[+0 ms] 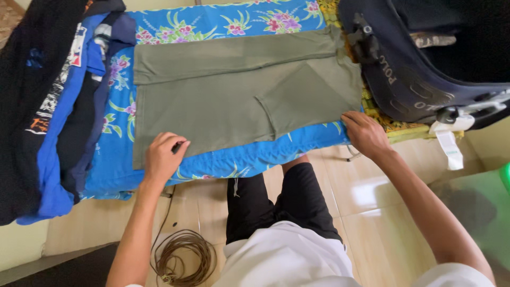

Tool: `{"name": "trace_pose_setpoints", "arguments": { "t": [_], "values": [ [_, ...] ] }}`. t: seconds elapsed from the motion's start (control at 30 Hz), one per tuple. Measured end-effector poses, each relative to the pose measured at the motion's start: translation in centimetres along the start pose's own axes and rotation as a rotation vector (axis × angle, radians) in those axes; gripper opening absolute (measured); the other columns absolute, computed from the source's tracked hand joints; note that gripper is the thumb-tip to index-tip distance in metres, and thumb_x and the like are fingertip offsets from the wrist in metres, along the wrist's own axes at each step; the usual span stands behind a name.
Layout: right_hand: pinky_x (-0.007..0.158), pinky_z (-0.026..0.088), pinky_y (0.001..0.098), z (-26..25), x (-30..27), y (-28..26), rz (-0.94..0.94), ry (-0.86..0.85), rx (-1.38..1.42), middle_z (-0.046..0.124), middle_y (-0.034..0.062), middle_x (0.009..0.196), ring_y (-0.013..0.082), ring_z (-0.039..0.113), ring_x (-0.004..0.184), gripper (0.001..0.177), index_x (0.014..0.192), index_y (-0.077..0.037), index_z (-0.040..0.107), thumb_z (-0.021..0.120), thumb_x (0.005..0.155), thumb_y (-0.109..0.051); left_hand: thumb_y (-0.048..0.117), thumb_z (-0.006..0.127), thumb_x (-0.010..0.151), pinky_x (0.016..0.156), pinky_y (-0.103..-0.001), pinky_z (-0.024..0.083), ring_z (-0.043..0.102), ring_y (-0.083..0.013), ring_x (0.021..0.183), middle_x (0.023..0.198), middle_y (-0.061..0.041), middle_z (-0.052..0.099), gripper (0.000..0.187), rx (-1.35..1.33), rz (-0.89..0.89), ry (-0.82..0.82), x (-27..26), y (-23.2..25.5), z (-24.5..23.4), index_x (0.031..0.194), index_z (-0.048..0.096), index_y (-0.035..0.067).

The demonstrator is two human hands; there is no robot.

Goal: The person folds a shirt by hand on a bed, smooths the fabric, and places the folded shirt into a suitcase.

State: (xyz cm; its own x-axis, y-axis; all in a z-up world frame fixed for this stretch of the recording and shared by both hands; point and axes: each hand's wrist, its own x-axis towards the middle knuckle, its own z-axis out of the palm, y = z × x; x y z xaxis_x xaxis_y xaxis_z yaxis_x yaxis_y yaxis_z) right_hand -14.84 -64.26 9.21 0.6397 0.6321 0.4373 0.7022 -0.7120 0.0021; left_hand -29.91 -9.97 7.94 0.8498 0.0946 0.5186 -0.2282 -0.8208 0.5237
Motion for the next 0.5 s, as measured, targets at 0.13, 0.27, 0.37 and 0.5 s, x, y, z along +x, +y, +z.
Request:
{"name": "trace_pose_setpoints", "arguments": {
  "t": [0.13, 0.27, 0.37, 0.5],
  "values": [
    [0.097, 0.055, 0.0421, 0.3, 0.1, 0.6, 0.009, -0.011, -0.009, 0.071, 0.0117, 0.123, 0.0300, 0.068, 0.113, 0.031, 0.118, -0.002, 0.071, 0.066, 0.087, -0.002, 0.009, 0.079, 0.087, 0.084, -0.040, 0.056, 0.067, -0.0280, 0.098, 0.102, -0.006, 0.073, 0.011, -0.001, 0.077, -0.032, -1.4, 0.4, -2.0, 0.097, 0.077, 0.005],
    [0.094, 0.056, 0.0407, 0.1, 0.3, 1.2, -0.017, 0.014, 0.029, 0.072, 0.0108, 0.119, 0.0294, 0.070, 0.108, 0.032, 0.116, -0.003, 0.073, 0.067, 0.085, 0.002, 0.011, 0.079, 0.085, 0.090, -0.040, 0.054, 0.066, -0.0275, 0.107, 0.113, -0.005, 0.072, 0.016, 0.051, 0.070, -0.087, -2.7, 0.9, -3.9, 0.100, 0.078, 0.005],
    [0.093, 0.056, 0.0407, -0.2, 0.5, 1.8, -0.051, 0.011, 0.075, 0.072, 0.0113, 0.119, 0.0303, 0.069, 0.107, 0.035, 0.116, -0.002, 0.072, 0.067, 0.082, 0.003, 0.014, 0.081, 0.084, 0.090, -0.041, 0.053, 0.065, -0.0279, 0.106, 0.113, -0.006, 0.070, 0.022, 0.113, 0.013, -0.108, -3.4, 0.9, -5.1, 0.103, 0.078, 0.004],
    [0.095, 0.056, 0.0403, 0.2, 0.0, 2.4, -0.078, -0.007, 0.037, 0.071, 0.0112, 0.121, 0.0300, 0.069, 0.111, 0.042, 0.118, -0.001, 0.072, 0.065, 0.077, 0.005, 0.013, 0.078, 0.087, 0.089, -0.041, 0.053, 0.064, -0.0291, 0.107, 0.112, -0.006, 0.069, 0.022, 0.152, -0.057, -0.117, -4.4, 0.1, -6.0, 0.107, 0.078, 0.005]
  ]
}}
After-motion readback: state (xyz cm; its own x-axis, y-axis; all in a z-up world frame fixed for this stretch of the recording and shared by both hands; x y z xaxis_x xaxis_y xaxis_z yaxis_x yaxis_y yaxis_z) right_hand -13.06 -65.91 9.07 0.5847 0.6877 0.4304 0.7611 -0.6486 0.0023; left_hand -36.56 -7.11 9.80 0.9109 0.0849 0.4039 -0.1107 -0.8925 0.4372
